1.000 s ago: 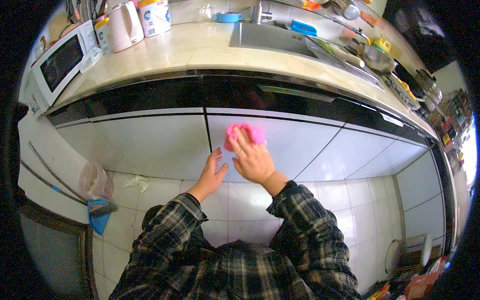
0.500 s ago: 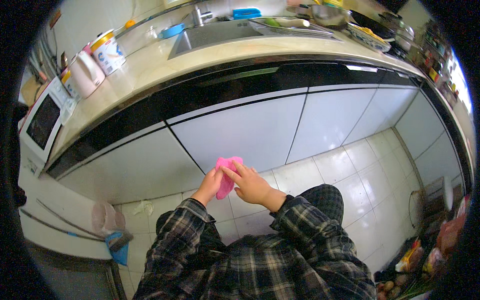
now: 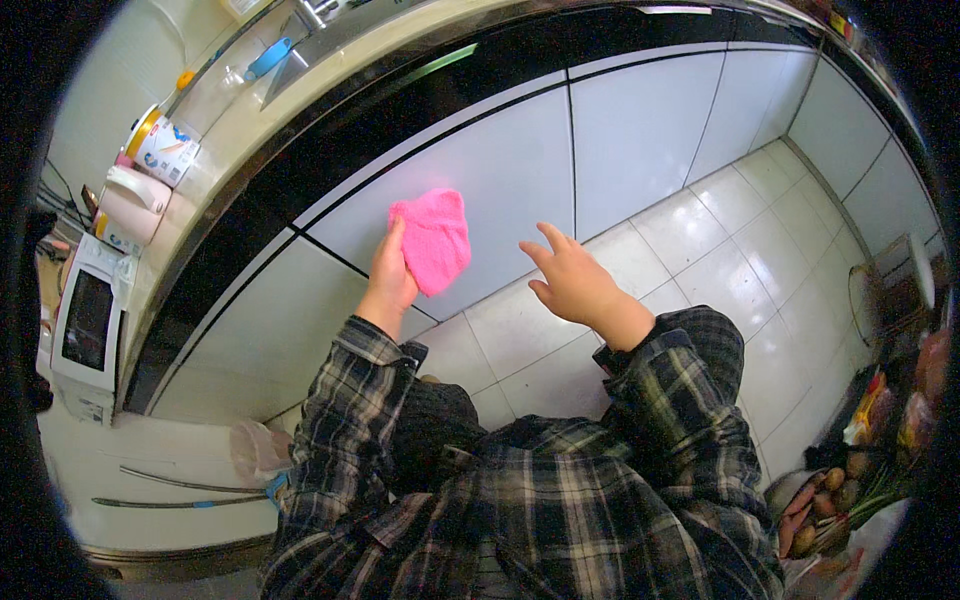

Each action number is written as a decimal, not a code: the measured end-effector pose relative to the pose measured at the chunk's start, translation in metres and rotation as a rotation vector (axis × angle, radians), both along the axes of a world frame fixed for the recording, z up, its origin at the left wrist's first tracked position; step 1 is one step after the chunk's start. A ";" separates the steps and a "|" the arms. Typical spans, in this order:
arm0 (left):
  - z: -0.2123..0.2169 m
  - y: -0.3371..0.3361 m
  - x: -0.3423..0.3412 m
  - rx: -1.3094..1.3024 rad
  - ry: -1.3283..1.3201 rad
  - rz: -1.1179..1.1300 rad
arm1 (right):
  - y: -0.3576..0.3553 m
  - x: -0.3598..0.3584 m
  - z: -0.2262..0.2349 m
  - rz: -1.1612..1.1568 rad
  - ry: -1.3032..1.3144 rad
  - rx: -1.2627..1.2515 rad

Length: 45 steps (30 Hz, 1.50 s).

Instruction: The person wipes the front of kitchen cabinets using a pink cloth. They move along the cabinet line, wiping multiple doors and drawer fronts in sequence.

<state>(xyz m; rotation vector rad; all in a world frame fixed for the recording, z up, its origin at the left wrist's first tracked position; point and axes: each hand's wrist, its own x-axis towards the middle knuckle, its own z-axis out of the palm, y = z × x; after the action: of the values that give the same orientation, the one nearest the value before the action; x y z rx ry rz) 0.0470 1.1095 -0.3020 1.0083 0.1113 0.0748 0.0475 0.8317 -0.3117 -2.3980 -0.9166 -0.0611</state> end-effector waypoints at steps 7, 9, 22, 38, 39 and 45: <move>0.039 -0.021 0.035 -0.009 0.032 -0.094 | -0.041 -0.001 0.001 -0.078 0.030 -0.036; 0.048 -0.021 0.027 -0.051 0.087 0.046 | -0.056 -0.001 -0.002 -0.084 0.036 0.006; 0.030 0.053 0.032 2.365 -0.224 0.834 | -0.116 -0.012 -0.005 -0.203 0.208 -0.078; 0.083 0.062 0.051 2.819 -0.515 0.410 | -0.116 -0.013 -0.005 -0.111 0.172 -0.015; 0.081 0.061 0.053 2.880 -0.580 0.531 | -0.115 -0.012 -0.006 -0.099 0.172 -0.005; 0.053 0.044 0.054 2.213 -0.896 0.276 | -0.104 -0.003 -0.007 -0.064 0.228 -0.073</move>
<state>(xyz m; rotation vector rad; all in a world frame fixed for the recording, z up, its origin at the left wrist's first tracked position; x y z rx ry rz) 0.1009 1.1532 -0.2487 3.0113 -0.8751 1.0639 0.0446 0.7275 -0.3185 -2.4392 -0.7479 0.2216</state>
